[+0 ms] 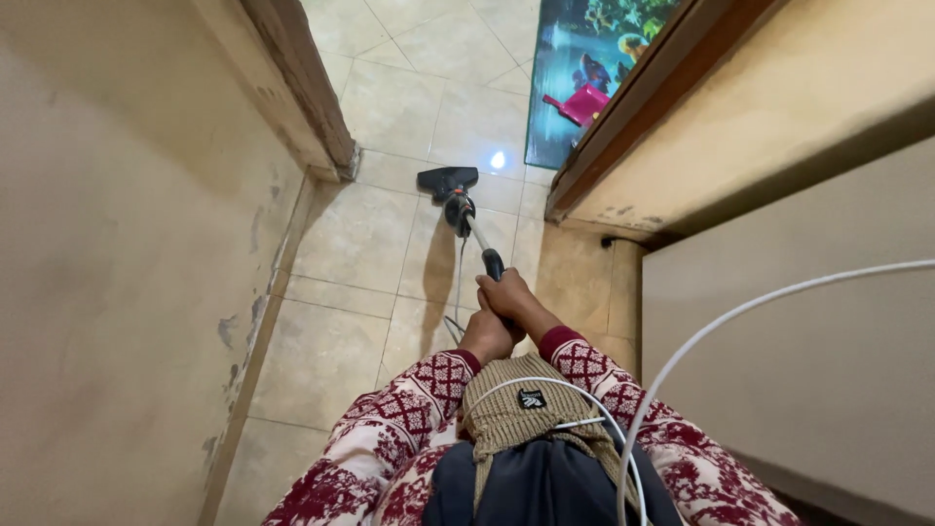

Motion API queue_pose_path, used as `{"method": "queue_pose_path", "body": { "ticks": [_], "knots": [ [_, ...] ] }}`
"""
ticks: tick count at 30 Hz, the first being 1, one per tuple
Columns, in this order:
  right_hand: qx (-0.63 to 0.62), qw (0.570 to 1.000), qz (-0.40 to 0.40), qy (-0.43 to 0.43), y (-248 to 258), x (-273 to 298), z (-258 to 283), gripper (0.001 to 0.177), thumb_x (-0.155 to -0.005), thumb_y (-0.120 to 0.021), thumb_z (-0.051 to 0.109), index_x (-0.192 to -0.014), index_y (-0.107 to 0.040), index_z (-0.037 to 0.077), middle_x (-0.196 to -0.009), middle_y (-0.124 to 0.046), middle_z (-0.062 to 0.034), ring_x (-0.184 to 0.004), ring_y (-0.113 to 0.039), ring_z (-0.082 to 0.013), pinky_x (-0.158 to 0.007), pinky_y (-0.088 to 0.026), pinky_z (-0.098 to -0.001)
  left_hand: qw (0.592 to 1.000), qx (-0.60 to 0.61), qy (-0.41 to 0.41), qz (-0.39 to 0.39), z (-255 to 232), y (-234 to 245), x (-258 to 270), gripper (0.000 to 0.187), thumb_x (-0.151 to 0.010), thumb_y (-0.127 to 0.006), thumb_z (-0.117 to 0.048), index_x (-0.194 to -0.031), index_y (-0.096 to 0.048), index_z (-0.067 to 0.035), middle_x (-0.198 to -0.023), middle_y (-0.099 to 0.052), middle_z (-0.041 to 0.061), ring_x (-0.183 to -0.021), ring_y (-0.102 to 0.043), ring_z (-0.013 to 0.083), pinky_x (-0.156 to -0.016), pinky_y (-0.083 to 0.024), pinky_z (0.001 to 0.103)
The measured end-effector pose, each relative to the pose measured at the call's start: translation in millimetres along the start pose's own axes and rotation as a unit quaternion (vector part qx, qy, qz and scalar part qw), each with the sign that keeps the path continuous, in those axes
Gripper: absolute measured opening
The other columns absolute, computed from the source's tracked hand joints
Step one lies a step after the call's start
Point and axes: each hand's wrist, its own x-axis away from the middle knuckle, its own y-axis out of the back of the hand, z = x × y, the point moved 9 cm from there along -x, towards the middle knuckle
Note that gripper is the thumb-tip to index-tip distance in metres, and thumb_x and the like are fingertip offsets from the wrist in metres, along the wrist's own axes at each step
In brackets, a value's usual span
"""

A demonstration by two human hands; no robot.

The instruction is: Vacuuming the tiled floor in a hallway or utility area.

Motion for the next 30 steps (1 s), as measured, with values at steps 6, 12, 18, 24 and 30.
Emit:
{"method": "queue_pose_path", "body": {
  "ticks": [6, 12, 18, 24, 30],
  "knots": [
    [-0.005, 0.999, -0.041, 0.003, -53, 52, -38, 0.072, -0.091, -0.068, 0.048, -0.119, -0.051, -0.016, -0.101, -0.071, -0.0309, -0.090, -0.074, -0.0381, -0.075, -0.059, -0.0430, 0.999, -0.012, -0.029, 0.022, 56, -23, 52, 0.047, -0.087, -0.070, -0.036, -0.118, -0.068, 0.000, -0.100, -0.074, 0.022, -0.097, -0.074, 0.0349, -0.085, -0.058, 0.044],
    [-0.016, 0.998, -0.061, -0.022, -93, 115, -68, 0.075, -0.089, -0.068, 0.048, -0.123, -0.050, -0.016, -0.105, -0.071, -0.0335, -0.097, -0.073, -0.0423, -0.080, -0.059, -0.0447, 0.999, -0.025, -0.031, 0.024, 109, -50, 100, 0.047, -0.086, -0.072, -0.036, -0.116, -0.071, -0.001, -0.103, -0.074, 0.023, -0.100, -0.072, 0.0359, -0.088, -0.057, 0.044],
    [-0.005, 0.997, -0.067, -0.041, -105, 157, -88, 0.076, -0.090, -0.068, 0.048, -0.127, -0.047, -0.015, -0.109, -0.069, -0.0339, -0.100, -0.072, -0.0427, -0.083, -0.058, -0.0446, 0.998, -0.031, -0.033, 0.042, 117, -67, 145, 0.058, -0.086, -0.071, -0.043, -0.124, -0.063, 0.001, -0.100, -0.074, 0.024, -0.096, -0.073, 0.0377, -0.084, -0.057, 0.046],
    [-0.007, 0.997, -0.035, -0.066, -103, 219, -95, 0.072, -0.092, -0.064, 0.046, -0.129, -0.046, -0.014, -0.109, -0.071, -0.0314, -0.097, -0.075, -0.0397, -0.080, -0.061, -0.0452, 0.998, -0.005, -0.046, 0.052, 119, -96, 189, 0.051, -0.090, -0.068, -0.040, -0.118, -0.067, 0.002, -0.097, -0.075, 0.022, -0.092, -0.075, 0.0349, -0.082, -0.058, 0.044],
    [0.022, 0.997, -0.057, -0.047, -120, 264, -163, 0.071, -0.093, -0.067, 0.047, -0.128, -0.047, -0.012, -0.108, -0.070, -0.0314, -0.098, -0.073, -0.0405, -0.082, -0.058, -0.0441, 0.999, -0.006, -0.029, 0.032, 144, -153, 244, 0.049, -0.091, -0.072, -0.037, -0.119, -0.063, 0.002, -0.096, -0.073, 0.022, -0.092, -0.073, 0.0344, -0.082, -0.057, 0.044]
  ]
}}
